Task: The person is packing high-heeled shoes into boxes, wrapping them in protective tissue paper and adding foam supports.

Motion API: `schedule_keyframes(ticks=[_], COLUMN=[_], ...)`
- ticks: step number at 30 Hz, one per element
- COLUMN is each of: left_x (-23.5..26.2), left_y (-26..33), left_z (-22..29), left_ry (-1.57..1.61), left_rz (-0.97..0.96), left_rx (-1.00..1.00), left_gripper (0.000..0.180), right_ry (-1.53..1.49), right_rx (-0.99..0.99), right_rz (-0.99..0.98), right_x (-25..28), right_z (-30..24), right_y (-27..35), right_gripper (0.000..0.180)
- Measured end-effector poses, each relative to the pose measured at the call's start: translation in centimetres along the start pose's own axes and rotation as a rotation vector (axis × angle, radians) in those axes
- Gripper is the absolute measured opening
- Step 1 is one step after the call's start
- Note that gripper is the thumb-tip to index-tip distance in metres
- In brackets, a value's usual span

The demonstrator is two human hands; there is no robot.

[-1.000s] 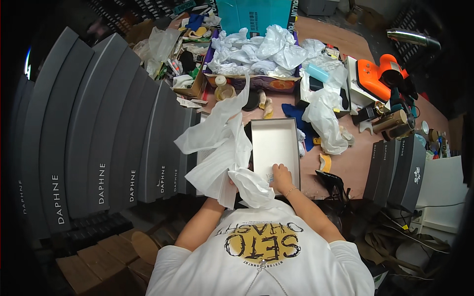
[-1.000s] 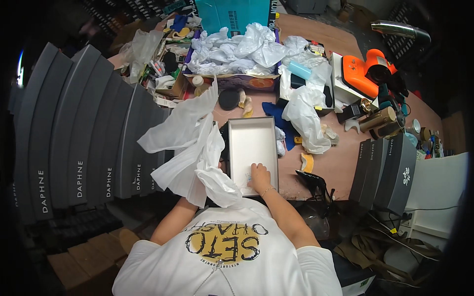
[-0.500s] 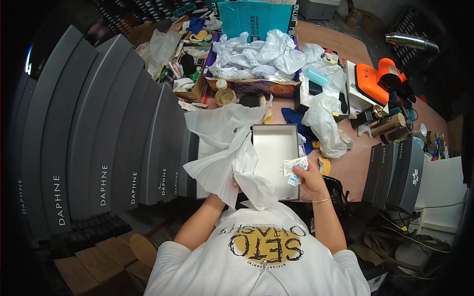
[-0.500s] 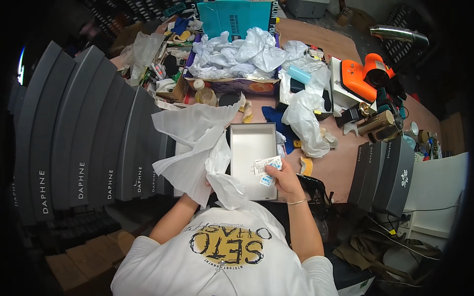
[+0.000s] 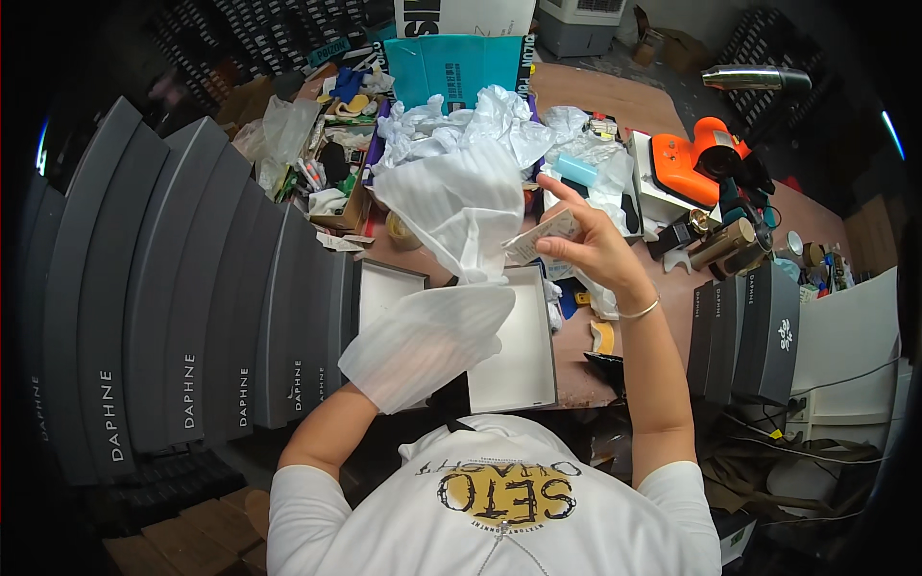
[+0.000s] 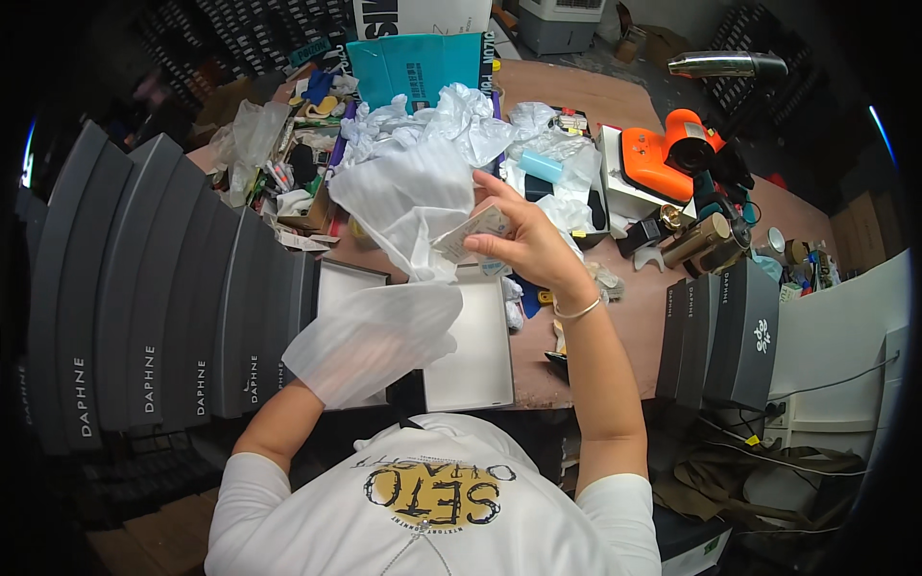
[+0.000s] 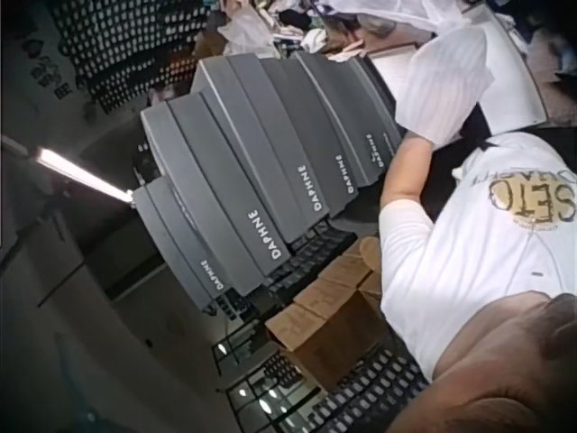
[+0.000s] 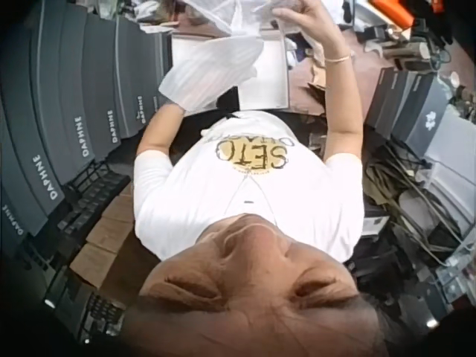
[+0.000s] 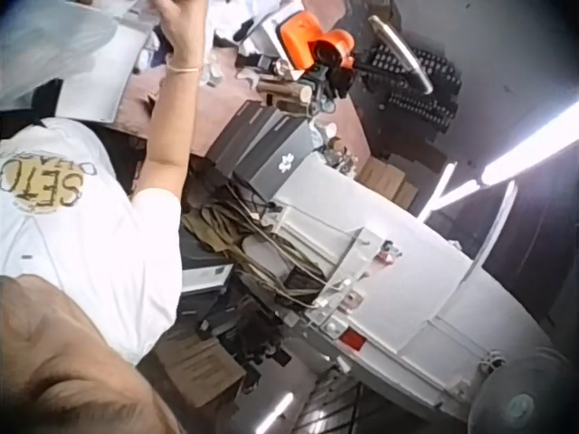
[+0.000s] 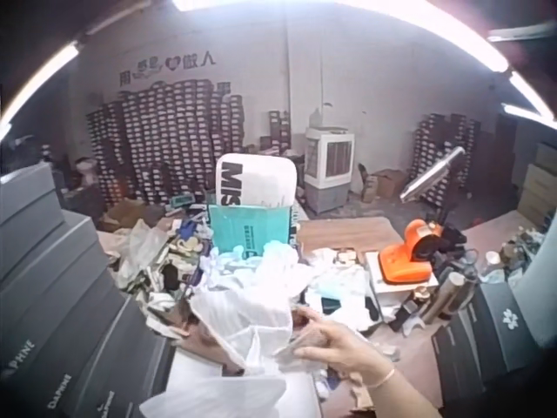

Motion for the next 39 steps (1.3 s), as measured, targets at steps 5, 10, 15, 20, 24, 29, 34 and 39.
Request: schedule_keyframes(ticks=[5,10,15,20,24,29,34,39], left_x=[-3.6,-5.0,-2.5,-1.1,-1.5,-4.2,-2.4,-0.8], left_y=[0.7,2.4,2.0,3.6,6.0,5.7,2.5,0.7], left_z=[-0.8,-4.7,-4.7,-6.1,-7.2,-10.2,-10.8,-9.9], left_ry=[-0.346,-0.571,-0.504,-0.516,-0.312,-0.015,-0.211,-0.162], left_rz=[-0.354,-0.464,-0.302,-0.103,-0.059,-0.406,-0.456,-0.308], left_rx=[0.116,0.434,0.352,0.455,0.463,0.567,0.609,0.64], left_gripper=[0.03,0.036,0.048,0.044,0.038,0.049,0.063,0.073], right_ry=[-0.299,-0.48,-0.541,-0.365,-0.209,0.615,0.321,0.503], right_rx=[-0.423,-0.609,-0.719,-0.488,-0.747,-0.571,-0.589,-0.422], right_rz=[0.174,0.288,0.324,0.395,0.507,0.629,0.054,-0.143], right_x=[4.0,1.7,3.5,7.4,15.9,14.3,3.4,-11.9], right_z=[10.1,19.3,22.6,20.8,17.5,16.0,5.0,21.6], right_y=[-2.0,2.8,5.1,7.1,15.2,16.1,10.7,6.3], right_gripper=[0.034,0.025,0.024,0.023,0.024,0.02,0.031,0.052])
Point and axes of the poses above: each hand's wrist, its own y-axis away from the middle knuckle, its own x-axis out of the back of the hand, z = x × y, the point moved 2 cm from there along -y, towards the middle knuckle, and after that the axes turned 10 degrees about -x, right-handed, at the moved point
